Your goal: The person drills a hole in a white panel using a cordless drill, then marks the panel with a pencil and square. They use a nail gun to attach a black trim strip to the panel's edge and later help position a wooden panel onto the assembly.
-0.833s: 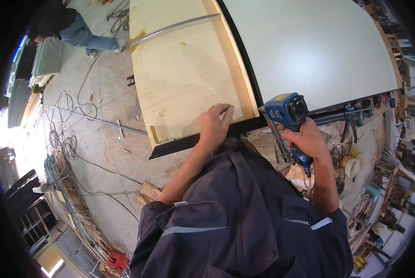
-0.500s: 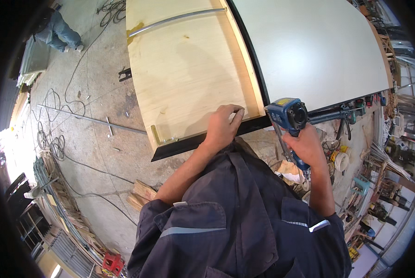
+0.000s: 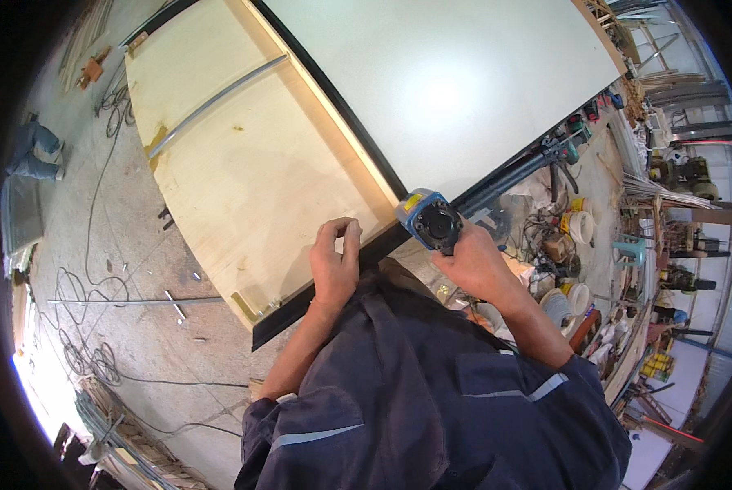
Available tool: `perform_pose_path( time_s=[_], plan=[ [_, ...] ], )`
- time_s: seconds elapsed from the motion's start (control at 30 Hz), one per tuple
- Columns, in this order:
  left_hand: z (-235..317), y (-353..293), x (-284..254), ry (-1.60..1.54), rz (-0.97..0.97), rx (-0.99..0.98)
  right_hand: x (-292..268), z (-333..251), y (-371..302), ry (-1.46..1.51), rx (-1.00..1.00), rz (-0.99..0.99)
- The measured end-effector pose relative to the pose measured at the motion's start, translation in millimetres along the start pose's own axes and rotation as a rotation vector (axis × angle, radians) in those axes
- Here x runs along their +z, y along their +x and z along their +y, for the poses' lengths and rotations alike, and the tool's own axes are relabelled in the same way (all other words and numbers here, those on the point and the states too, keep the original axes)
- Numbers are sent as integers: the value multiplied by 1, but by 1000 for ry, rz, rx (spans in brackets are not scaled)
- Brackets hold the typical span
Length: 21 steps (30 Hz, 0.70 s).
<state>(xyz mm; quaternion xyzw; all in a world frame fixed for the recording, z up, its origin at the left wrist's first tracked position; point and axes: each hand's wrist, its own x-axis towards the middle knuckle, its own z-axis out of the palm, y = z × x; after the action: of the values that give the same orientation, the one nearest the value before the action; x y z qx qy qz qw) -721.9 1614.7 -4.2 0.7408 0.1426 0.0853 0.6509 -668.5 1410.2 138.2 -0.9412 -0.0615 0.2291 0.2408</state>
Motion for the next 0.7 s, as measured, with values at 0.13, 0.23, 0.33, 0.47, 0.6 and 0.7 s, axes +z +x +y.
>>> perform_pose_path(
  time_s=[0.13, 0.23, 0.33, 0.47, 0.6, 0.7],
  plan=[
    [8, -2, -2, 37, 110, 95, 5, 7, -6, 4, -81, 82],
    [9, -6, -8, -11, 89, 93, -2, 23, -4, 84, 49, -60],
    [7, -2, -11, -74, 83, 82, -22, 10, 2, 398, 128, -84],
    [3, 1, -5, 6, 40, 117, -56, -33, 35, 457, 94, -106],
    [3, 3, -7, 48, -37, 53, -75, -79, 120, 334, -50, -189],
    [5, 6, -6, 19, -58, -23, -71, -112, 184, 376, -7, -235]
  ],
)
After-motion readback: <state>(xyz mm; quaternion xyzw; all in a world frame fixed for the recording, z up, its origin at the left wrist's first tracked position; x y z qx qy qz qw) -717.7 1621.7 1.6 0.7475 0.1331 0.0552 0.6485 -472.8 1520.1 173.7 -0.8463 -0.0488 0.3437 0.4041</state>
